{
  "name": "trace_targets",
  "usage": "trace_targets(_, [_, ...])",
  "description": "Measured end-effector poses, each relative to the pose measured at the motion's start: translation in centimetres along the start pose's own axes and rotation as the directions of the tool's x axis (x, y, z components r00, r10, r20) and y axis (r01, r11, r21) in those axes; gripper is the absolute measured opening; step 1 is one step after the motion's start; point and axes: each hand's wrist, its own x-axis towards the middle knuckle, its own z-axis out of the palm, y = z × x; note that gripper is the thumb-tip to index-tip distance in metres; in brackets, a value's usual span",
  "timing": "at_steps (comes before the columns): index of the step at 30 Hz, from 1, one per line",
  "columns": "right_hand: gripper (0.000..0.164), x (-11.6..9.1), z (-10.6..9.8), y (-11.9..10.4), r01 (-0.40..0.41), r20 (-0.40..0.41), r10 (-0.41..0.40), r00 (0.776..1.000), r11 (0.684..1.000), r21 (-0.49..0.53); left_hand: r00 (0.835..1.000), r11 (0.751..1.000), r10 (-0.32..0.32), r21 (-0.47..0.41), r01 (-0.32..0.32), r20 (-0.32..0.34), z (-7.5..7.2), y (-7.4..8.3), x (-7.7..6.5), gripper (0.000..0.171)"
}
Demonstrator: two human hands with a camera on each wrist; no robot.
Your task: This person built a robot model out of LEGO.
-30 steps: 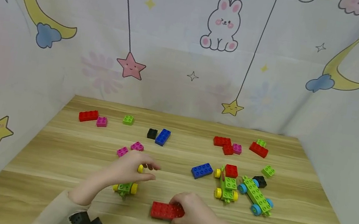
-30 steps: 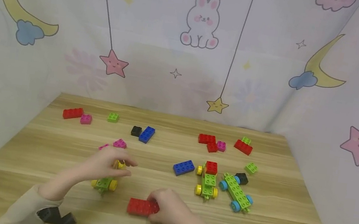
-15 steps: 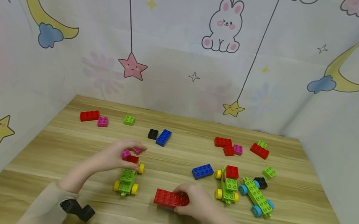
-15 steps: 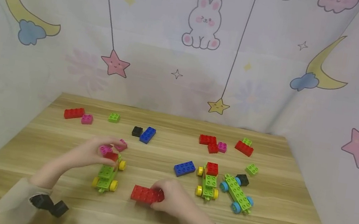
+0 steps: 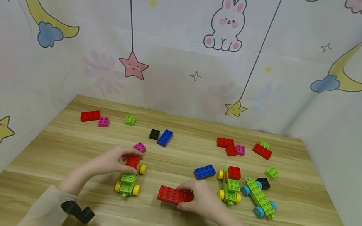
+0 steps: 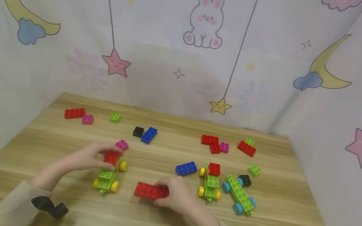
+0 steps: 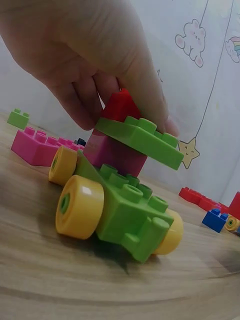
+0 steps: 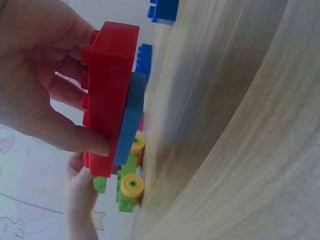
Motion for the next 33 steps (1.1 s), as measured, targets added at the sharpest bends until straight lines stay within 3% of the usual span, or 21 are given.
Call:
trace_targets(15, [0.036, 0.20, 0.14, 0.44, -0.015, -0.006, 0.015, 1.000, 1.000, 0.005, 0.999, 0.999, -0.054, -0.005, 0.054, -0.004, -0.01, -0.61, -0.32, 0.050])
trace_targets(25, [0.037, 0.09, -0.10, 0.51, -0.024, -0.025, 0.023, 0.999, 1.000, -0.009, 0.999, 0.999, -0.049, 0.000, 0.049, -0.019, 0.19, -0.54, -0.16, 0.046])
trace_targets(33, [0.037, 0.01, -0.59, 0.86, 0.001, -0.086, -0.004, 0.996, 0.999, -0.033, 0.999, 0.999, -0.039, 0.013, 0.039, -0.029, 0.54, 0.06, 0.21, 0.044])
